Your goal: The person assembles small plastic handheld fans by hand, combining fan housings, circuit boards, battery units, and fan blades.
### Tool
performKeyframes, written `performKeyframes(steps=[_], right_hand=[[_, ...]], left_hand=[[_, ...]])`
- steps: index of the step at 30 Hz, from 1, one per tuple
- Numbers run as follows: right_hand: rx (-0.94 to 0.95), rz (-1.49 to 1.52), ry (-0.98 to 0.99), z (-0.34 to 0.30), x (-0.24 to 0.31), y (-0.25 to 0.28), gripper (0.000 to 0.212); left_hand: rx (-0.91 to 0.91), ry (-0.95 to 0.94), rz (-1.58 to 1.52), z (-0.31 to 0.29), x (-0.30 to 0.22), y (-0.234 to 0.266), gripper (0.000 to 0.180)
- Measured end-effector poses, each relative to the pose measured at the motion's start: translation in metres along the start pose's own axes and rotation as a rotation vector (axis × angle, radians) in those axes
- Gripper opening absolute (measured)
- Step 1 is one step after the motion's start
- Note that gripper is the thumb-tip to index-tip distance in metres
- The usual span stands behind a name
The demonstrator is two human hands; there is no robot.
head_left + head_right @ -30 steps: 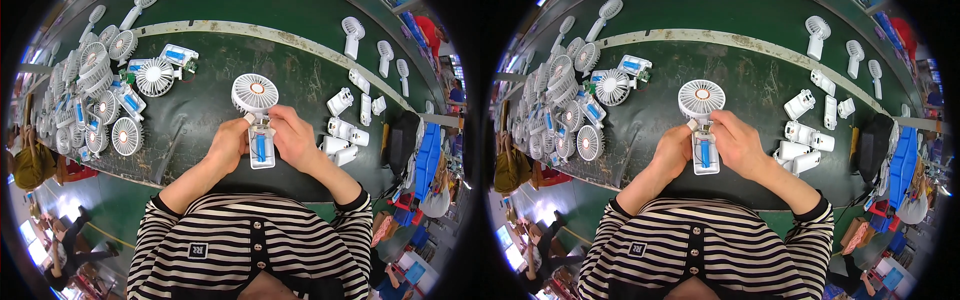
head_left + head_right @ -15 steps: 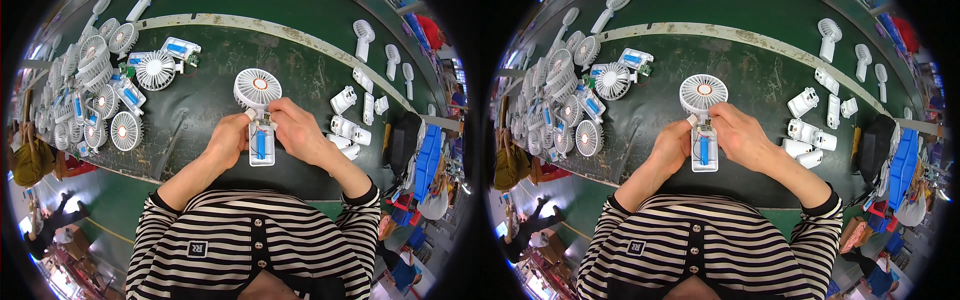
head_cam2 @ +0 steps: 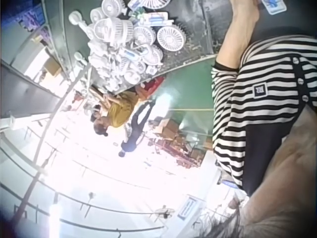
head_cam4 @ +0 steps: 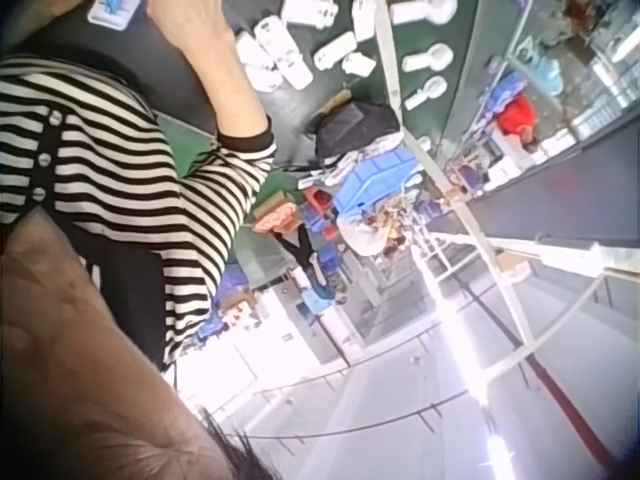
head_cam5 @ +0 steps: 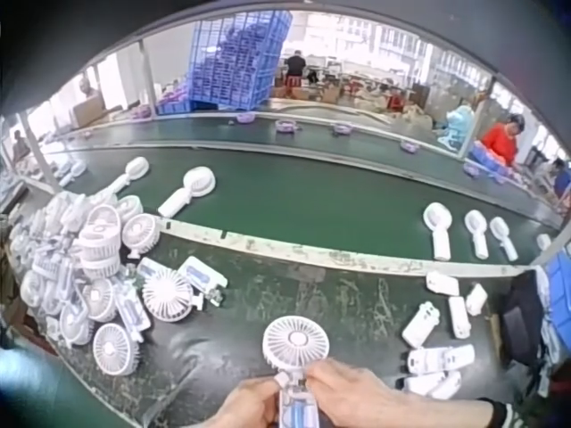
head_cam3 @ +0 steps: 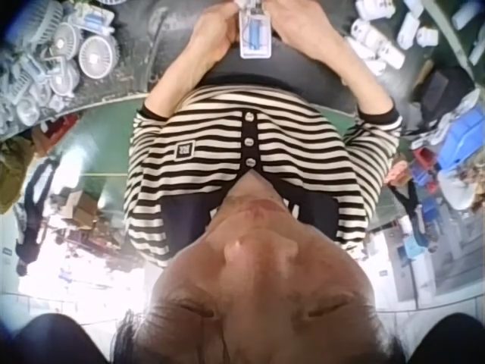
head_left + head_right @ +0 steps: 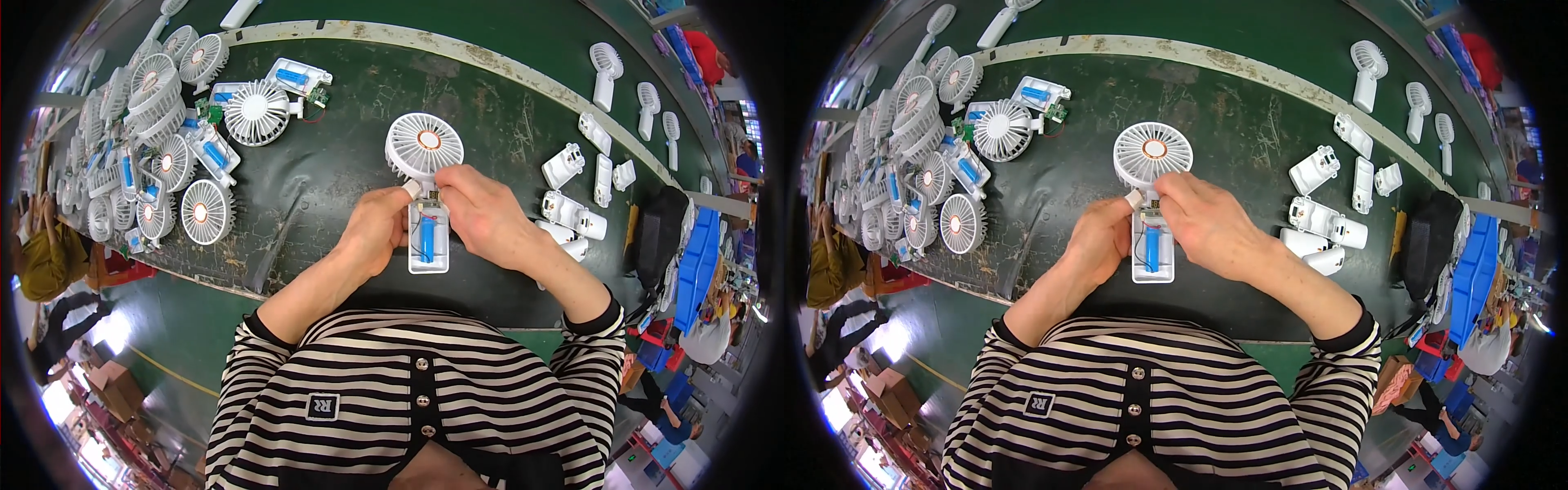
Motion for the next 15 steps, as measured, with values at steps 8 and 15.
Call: performKeyframes(steps=[8,15], right_hand=[[0.082,-0.144,0.065,0.0,0.011,-0.007,0.016],[0.139,-0.165,0.057,0.002,0.013,-0.014,0.016]], left_hand=[[0.08,-0.002,-0.085,0.004,0.008,-0.001,0.025],[0.114,-0.041,0.081,0.0,0.01,-0.002,0.02]])
Point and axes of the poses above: each hand's wrist, its own z-axis towards the middle knuckle, its own y-axis out of the back of the hand, x = y × z, the point moved 8 cm from there along z, towards the middle knuckle, and after that the axes turned 3 degrees about x, right-handed, at the moved point
